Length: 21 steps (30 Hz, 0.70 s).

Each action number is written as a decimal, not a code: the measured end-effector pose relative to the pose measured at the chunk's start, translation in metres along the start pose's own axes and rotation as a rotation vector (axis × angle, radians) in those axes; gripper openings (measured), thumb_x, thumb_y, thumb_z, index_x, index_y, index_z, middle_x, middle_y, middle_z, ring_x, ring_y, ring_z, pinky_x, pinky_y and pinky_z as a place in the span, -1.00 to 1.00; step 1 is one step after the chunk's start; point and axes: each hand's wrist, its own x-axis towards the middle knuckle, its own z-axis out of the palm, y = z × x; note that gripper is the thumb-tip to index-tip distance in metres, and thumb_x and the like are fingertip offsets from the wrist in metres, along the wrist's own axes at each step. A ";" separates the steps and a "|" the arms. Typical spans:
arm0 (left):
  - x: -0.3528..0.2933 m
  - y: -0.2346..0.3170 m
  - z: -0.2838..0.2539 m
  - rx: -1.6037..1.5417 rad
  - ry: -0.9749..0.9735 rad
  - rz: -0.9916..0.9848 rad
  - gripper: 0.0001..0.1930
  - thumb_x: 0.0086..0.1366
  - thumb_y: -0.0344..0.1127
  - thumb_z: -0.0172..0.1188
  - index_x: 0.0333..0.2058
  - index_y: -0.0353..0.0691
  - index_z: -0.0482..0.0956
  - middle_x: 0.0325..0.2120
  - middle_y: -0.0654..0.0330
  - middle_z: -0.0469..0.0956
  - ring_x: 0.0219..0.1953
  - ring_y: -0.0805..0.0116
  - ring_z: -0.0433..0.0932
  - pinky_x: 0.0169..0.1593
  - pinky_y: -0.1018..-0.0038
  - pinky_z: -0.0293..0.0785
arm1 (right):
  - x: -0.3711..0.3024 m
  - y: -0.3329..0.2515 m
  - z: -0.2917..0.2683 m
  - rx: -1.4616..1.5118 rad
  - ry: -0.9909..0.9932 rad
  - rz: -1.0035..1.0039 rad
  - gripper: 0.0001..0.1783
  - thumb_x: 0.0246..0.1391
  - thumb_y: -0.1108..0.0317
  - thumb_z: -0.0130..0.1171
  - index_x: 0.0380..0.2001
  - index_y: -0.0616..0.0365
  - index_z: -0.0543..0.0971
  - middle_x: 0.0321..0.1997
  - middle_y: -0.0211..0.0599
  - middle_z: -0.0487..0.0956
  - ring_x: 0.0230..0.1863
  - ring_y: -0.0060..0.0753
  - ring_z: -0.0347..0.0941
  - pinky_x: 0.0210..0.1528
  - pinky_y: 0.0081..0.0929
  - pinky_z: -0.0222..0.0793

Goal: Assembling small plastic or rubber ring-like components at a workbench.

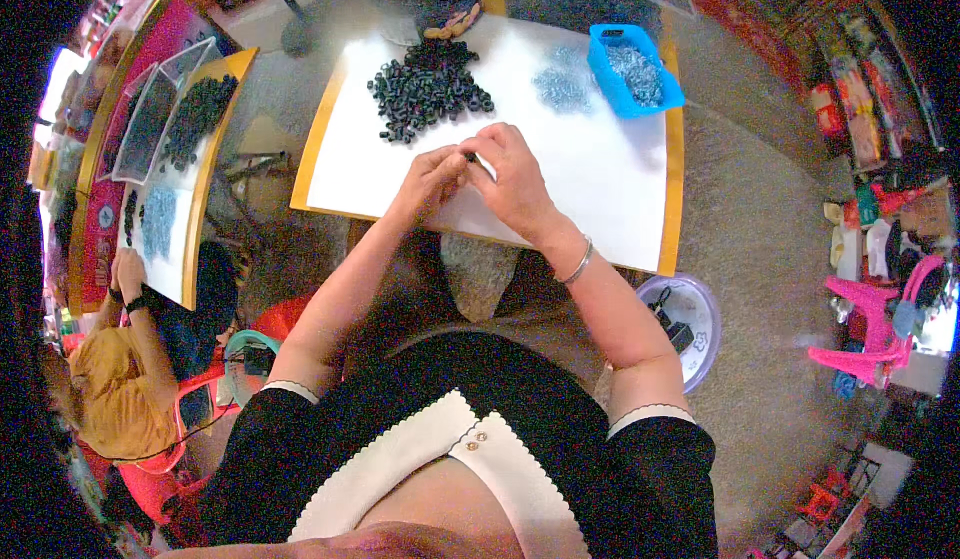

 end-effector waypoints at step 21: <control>0.004 0.009 0.001 -0.133 0.049 -0.006 -0.81 0.32 -0.29 0.05 -0.24 -0.30 0.51 -0.55 0.34 0.40 -0.60 0.65 0.31 -0.55 0.66 0.32 | 0.122 0.100 -0.032 -0.237 -0.006 0.061 -0.80 -0.08 0.32 0.14 -0.37 0.16 0.58 -0.37 -0.11 0.53 -0.24 -0.07 0.44 -0.18 -0.22 0.34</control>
